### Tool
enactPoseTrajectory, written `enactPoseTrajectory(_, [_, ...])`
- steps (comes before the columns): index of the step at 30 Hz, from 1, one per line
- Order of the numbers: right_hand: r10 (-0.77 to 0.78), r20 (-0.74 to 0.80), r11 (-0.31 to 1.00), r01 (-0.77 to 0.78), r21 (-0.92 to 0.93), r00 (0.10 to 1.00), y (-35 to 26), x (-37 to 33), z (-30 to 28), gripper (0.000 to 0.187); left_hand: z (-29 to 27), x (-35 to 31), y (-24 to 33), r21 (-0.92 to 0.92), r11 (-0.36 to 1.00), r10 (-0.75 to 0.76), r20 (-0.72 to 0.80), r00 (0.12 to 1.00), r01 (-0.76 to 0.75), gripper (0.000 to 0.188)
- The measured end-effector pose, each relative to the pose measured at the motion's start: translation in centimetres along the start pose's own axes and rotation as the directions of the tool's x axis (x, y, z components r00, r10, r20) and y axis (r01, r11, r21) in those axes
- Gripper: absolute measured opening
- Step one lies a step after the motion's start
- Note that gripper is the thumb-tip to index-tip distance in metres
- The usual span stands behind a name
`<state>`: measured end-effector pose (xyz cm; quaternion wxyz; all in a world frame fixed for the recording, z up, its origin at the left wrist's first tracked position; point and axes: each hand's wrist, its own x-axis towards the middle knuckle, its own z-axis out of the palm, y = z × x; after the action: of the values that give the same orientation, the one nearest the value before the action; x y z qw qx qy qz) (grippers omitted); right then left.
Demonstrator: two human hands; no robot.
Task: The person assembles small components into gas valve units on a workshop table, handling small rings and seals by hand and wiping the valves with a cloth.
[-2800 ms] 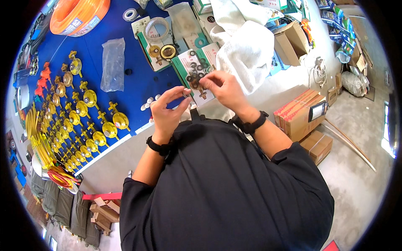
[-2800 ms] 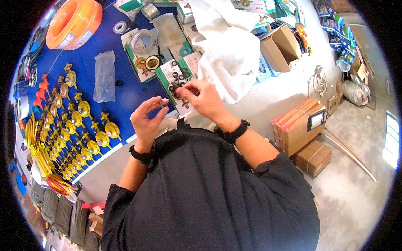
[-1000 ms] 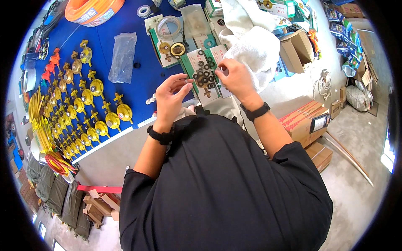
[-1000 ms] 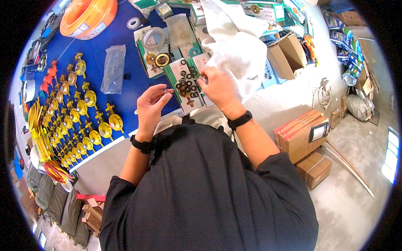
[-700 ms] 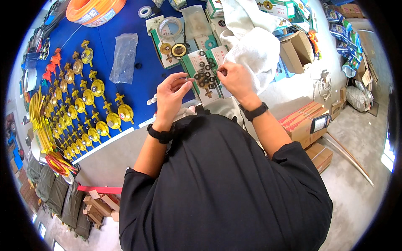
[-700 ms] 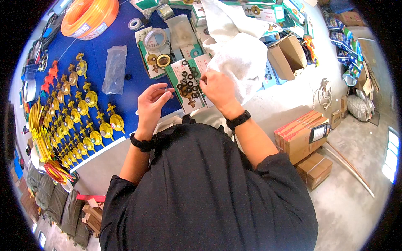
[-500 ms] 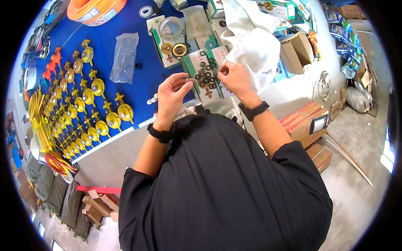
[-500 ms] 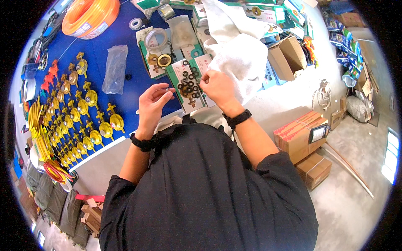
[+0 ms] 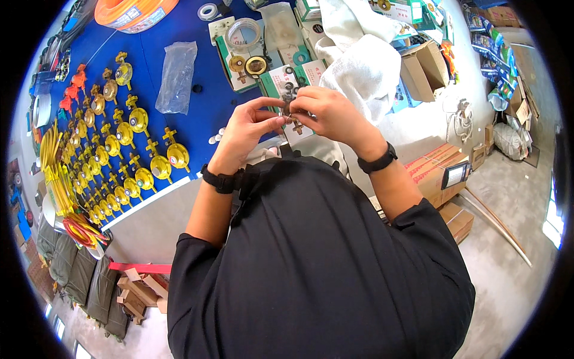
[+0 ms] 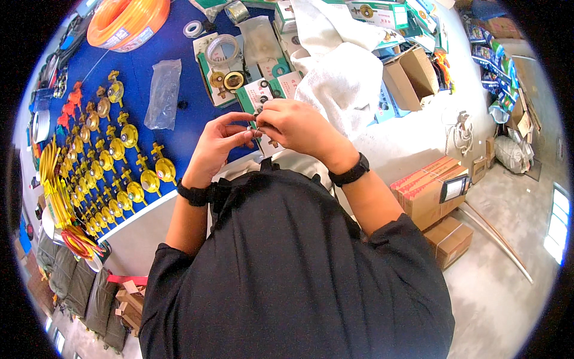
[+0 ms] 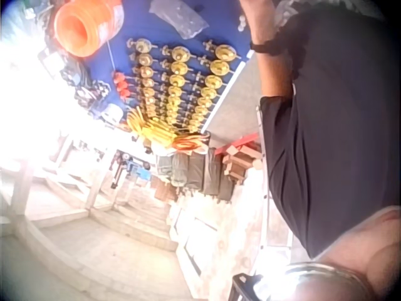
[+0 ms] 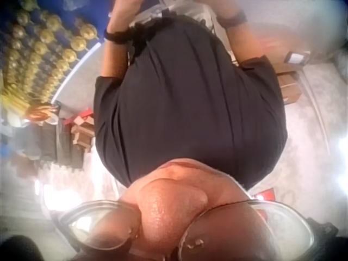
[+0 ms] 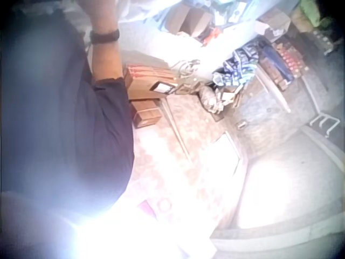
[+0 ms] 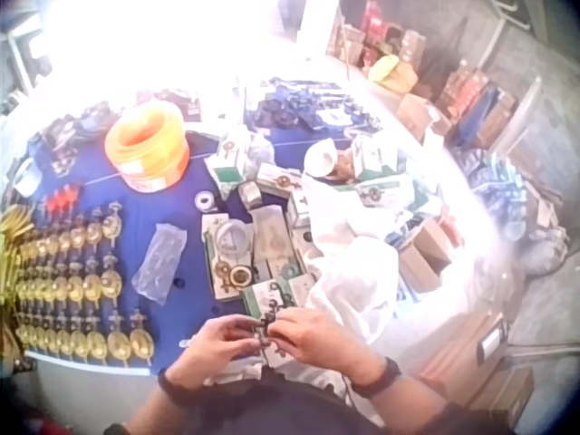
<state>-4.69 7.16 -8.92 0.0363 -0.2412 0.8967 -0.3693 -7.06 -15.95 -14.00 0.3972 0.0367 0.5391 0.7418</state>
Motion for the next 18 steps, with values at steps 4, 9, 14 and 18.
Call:
enactPoseTrajectory(4, [-0.056,0.005,0.998,0.056,0.005,0.998,-0.1,0.2,0.4,0.012,0.1,-0.1,0.5,0.006,0.999,-0.046,0.033,0.998,0.046,0.037])
enactPoseTrajectory(9, [-0.059,-0.047,0.997,0.061,0.043,0.997,-0.6,-0.4,1.2,0.011,-0.1,0.0,-0.4,-0.07,0.996,-0.052,0.055,0.997,0.055,0.039])
enactPoseTrajectory(14, [0.147,-0.106,0.954,-0.113,0.277,0.983,-1.6,-1.3,1.5,0.021,0.5,-0.4,0.0,-0.132,0.991,-0.028,0.004,1.0,0.029,0.04])
enactPoseTrajectory(18, [0.099,-0.186,0.97,-0.053,0.236,0.978,-1.6,-1.7,2.0,0.032,0.8,-0.4,0.2,-0.138,0.99,-0.006,-0.003,1.0,0.006,0.041])
